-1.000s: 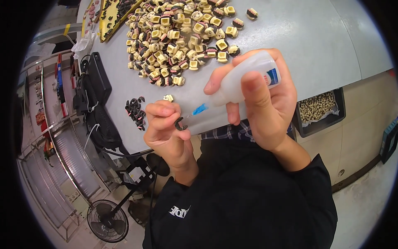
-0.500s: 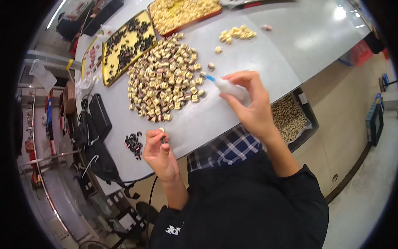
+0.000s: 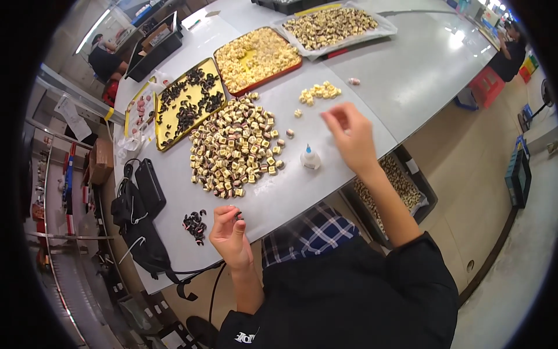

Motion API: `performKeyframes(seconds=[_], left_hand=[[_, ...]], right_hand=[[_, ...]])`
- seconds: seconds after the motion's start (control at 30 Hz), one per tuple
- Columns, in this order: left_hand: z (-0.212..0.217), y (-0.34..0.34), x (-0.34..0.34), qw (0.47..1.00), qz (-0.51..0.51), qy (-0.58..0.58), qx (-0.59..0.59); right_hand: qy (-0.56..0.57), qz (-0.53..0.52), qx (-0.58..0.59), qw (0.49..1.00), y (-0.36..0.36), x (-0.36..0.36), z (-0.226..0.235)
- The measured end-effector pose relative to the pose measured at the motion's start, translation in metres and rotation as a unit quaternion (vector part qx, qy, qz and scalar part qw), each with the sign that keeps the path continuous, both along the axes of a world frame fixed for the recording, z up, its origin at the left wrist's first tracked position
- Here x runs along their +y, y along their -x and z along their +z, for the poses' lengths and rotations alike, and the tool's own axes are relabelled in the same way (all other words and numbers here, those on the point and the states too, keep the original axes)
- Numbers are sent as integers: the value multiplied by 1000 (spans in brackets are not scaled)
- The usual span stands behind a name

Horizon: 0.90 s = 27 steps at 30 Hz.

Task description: The person is applying glue to small components to assemble toy parts.

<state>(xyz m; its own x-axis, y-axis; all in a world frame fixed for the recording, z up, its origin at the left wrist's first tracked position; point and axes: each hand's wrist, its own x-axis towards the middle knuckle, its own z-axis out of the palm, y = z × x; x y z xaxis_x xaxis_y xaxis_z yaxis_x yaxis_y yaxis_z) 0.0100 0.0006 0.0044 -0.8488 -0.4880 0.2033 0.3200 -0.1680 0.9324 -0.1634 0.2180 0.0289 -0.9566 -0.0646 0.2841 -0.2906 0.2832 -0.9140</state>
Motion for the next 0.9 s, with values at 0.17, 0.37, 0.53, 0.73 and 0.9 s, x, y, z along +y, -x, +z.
performKeyframes(seconds=[0.17, 0.37, 0.53, 0.73, 0.9], left_hand=[[4, 0, 1, 1000, -7, 18, 19], [6, -7, -2, 1000, -12, -4, 4], [5, -16, -9, 1000, 5, 16, 5], [6, -2, -2, 995, -63, 25, 77], [7, -11, -2, 993, -100, 10, 58]], right_hand=[[-214, 36, 140, 966, 38, -31, -8], [-231, 99, 120, 960, 30, -28, 2], [74, 80, 136, 985, -23, -24, 42], [69, 172, 256, 949, -121, -42, 36], [126, 213, 213, 945, -135, -72, 6]])
